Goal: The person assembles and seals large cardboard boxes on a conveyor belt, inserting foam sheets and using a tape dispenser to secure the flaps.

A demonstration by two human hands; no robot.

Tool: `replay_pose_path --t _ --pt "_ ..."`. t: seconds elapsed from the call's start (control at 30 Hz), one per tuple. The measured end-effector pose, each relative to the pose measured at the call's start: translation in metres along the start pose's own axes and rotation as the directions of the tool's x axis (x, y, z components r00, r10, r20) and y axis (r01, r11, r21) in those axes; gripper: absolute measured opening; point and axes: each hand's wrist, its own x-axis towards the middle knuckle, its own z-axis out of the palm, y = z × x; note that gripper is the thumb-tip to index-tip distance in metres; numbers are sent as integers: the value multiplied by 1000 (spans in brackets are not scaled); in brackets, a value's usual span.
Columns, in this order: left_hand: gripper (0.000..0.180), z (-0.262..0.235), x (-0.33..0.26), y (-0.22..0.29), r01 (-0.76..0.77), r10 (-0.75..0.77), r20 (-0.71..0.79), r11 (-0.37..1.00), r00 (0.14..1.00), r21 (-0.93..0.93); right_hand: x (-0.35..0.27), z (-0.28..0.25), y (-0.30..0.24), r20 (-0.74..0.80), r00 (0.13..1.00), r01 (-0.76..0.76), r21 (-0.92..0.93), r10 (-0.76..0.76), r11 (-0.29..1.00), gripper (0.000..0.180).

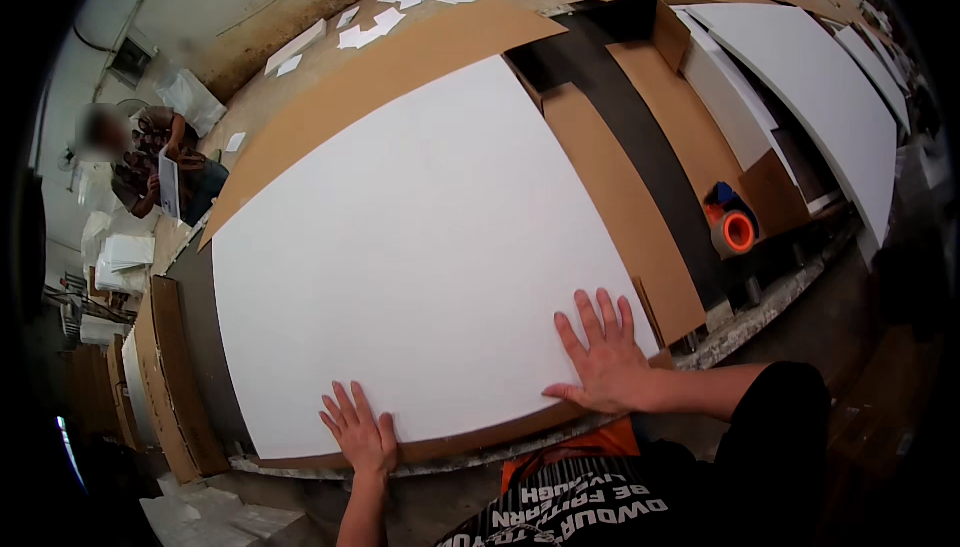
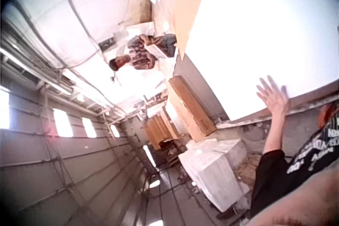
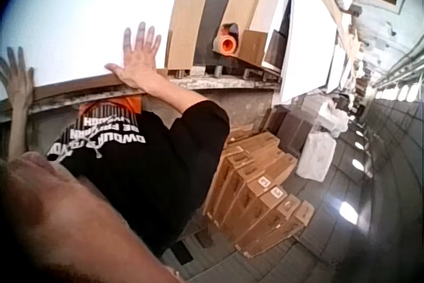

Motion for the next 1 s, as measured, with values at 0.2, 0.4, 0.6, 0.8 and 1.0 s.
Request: replay_pose_path --t 0.2,0.4,0.6,0.8,1.0 --pt "68 -3 -28 58 19 -19 10 1000 1000 -7 222 -78 133 -680 733 130 182 29 975 69" --pt "66 -3 -22 57 -14 13 -35 999 999 -35 448 -122 377 -98 591 -63 984 801 166 70" --pt "65 -4 -36 64 71 -82 -126 994 989 -88 511 -203 278 -352 785 -60 775 509 629 17" --pt "61 -15 -10 68 70 -78 -102 995 992 -76 451 -200 267 -726 643 -35 293 246 955 30" --pt "61 -18 -8 65 59 -68 -156 996 985 -66 377 -93 406 -501 787 191 753 360 629 30"
